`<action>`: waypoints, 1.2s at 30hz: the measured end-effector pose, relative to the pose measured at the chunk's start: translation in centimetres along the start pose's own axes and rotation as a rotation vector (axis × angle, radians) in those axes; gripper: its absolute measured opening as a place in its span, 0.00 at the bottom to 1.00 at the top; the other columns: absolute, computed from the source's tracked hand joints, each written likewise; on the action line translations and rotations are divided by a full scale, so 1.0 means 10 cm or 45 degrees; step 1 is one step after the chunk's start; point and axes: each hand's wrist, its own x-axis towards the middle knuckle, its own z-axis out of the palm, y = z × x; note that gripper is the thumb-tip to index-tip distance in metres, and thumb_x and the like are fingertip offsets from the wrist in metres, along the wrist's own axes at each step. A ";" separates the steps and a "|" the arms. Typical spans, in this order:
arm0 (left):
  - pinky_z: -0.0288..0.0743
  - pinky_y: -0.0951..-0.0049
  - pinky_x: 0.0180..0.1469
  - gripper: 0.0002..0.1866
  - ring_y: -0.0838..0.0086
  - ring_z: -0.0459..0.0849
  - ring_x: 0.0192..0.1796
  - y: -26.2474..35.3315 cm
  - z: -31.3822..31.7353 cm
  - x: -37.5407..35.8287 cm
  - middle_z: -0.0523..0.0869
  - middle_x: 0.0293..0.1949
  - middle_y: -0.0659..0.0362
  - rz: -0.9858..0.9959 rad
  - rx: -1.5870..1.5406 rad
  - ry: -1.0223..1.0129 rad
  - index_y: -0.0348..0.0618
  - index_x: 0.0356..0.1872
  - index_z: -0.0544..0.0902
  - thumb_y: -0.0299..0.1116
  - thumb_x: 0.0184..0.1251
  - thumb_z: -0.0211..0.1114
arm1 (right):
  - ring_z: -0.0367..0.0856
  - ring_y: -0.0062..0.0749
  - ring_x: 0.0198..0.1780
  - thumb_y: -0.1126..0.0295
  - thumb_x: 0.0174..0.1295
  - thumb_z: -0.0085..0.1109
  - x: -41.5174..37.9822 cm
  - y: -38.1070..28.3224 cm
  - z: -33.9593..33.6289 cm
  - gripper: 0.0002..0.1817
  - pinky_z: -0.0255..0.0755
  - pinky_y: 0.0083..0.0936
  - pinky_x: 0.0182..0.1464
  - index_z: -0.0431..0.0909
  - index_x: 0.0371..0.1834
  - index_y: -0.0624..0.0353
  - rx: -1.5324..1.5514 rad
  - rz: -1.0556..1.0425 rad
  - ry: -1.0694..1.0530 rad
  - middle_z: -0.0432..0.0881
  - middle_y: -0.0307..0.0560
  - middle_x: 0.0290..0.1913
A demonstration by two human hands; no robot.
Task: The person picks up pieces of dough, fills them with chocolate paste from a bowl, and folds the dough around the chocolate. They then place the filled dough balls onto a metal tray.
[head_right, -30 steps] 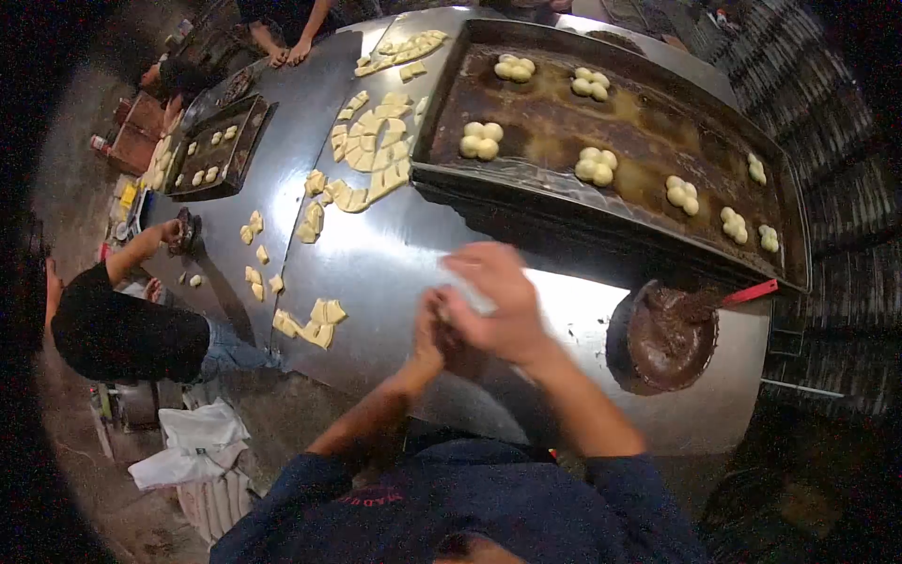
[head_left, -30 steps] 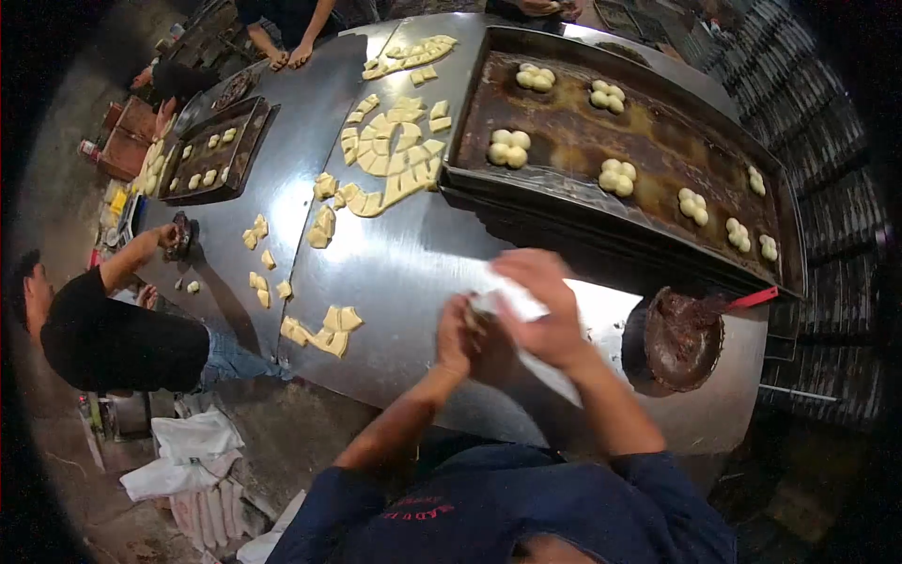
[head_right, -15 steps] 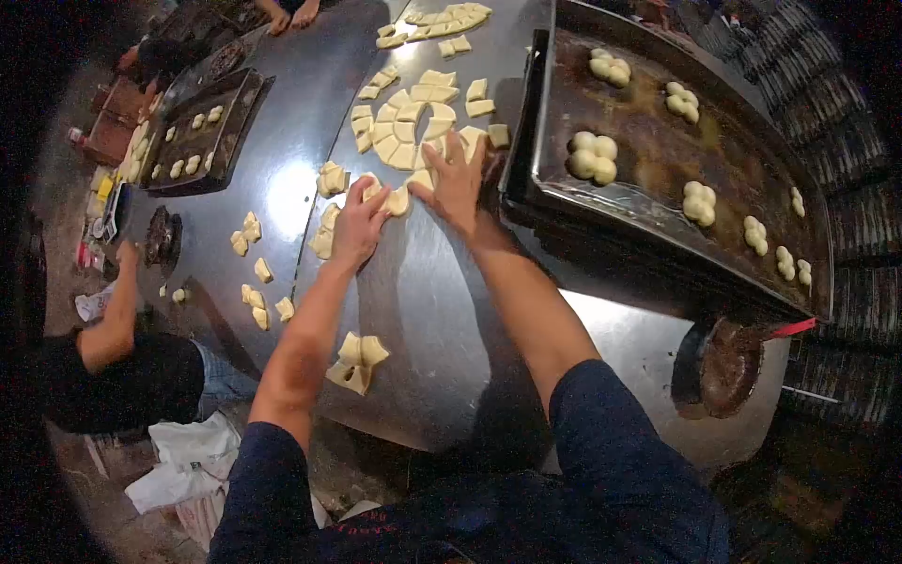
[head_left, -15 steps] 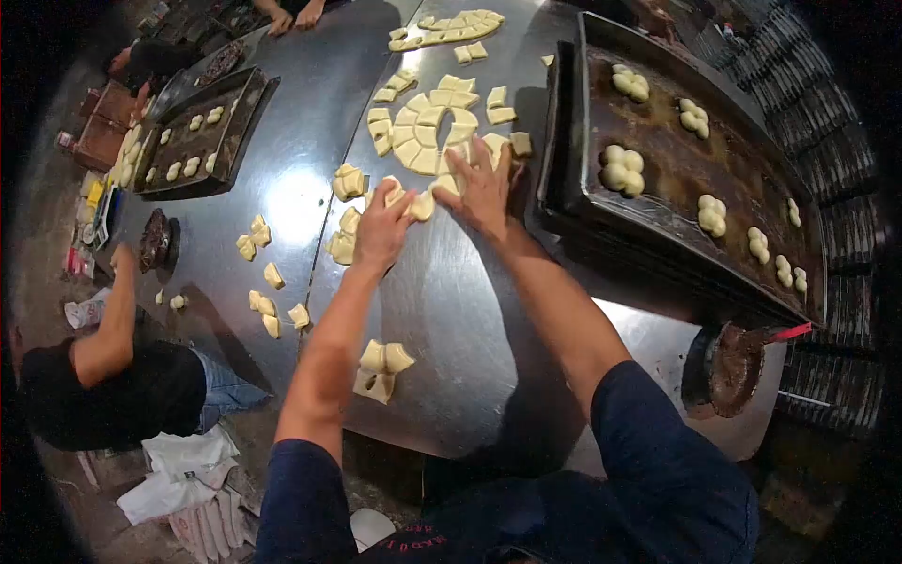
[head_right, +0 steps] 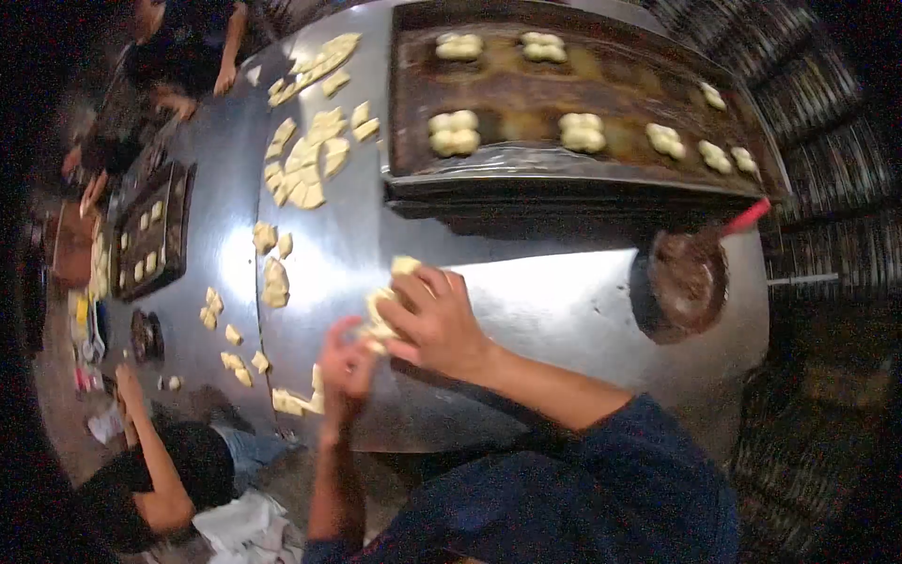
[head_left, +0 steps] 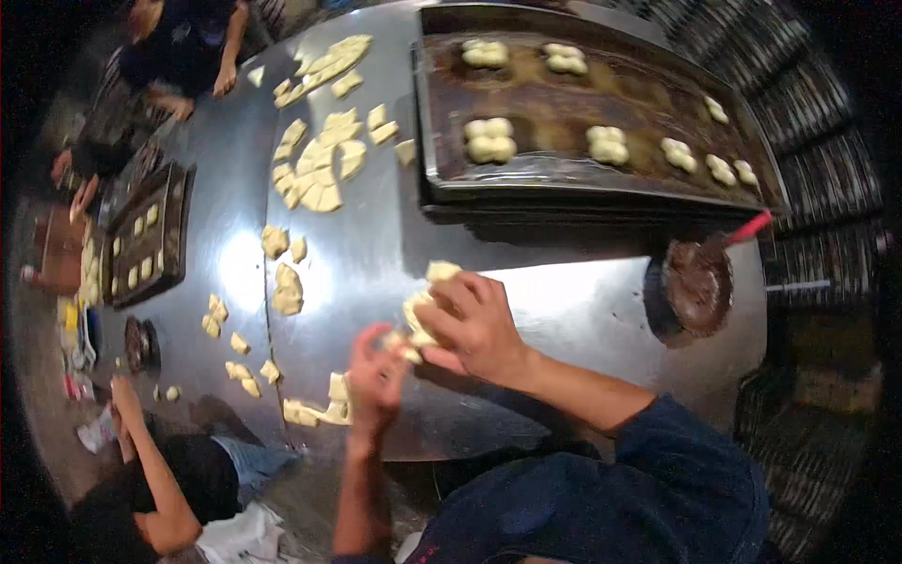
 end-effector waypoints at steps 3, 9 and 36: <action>0.74 0.65 0.58 0.14 0.57 0.81 0.55 -0.21 0.59 -0.53 0.74 0.63 0.49 0.012 0.178 -0.152 0.40 0.49 0.88 0.30 0.64 0.68 | 0.71 0.53 0.62 0.62 0.43 0.76 -0.80 0.40 -0.17 0.33 0.70 0.46 0.58 0.79 0.58 0.48 0.003 0.167 -0.255 0.76 0.51 0.59; 0.74 0.63 0.54 0.18 0.53 0.78 0.53 0.18 0.92 -1.08 0.75 0.57 0.46 -0.031 0.363 0.465 0.38 0.50 0.85 0.29 0.58 0.74 | 0.75 0.49 0.51 0.72 0.51 0.66 -1.55 0.86 -0.44 0.24 0.76 0.39 0.50 0.78 0.56 0.53 0.174 0.364 -0.094 0.75 0.53 0.52; 0.77 0.66 0.39 0.31 0.72 0.79 0.34 2.61 2.68 -0.27 0.77 0.28 0.60 -0.717 -1.044 -0.245 0.45 0.29 0.74 0.64 0.76 0.45 | 0.77 0.22 0.19 0.62 0.68 0.61 -1.72 0.30 -2.44 0.22 0.69 0.22 0.25 0.84 0.19 0.66 0.886 1.226 0.625 0.83 0.41 0.19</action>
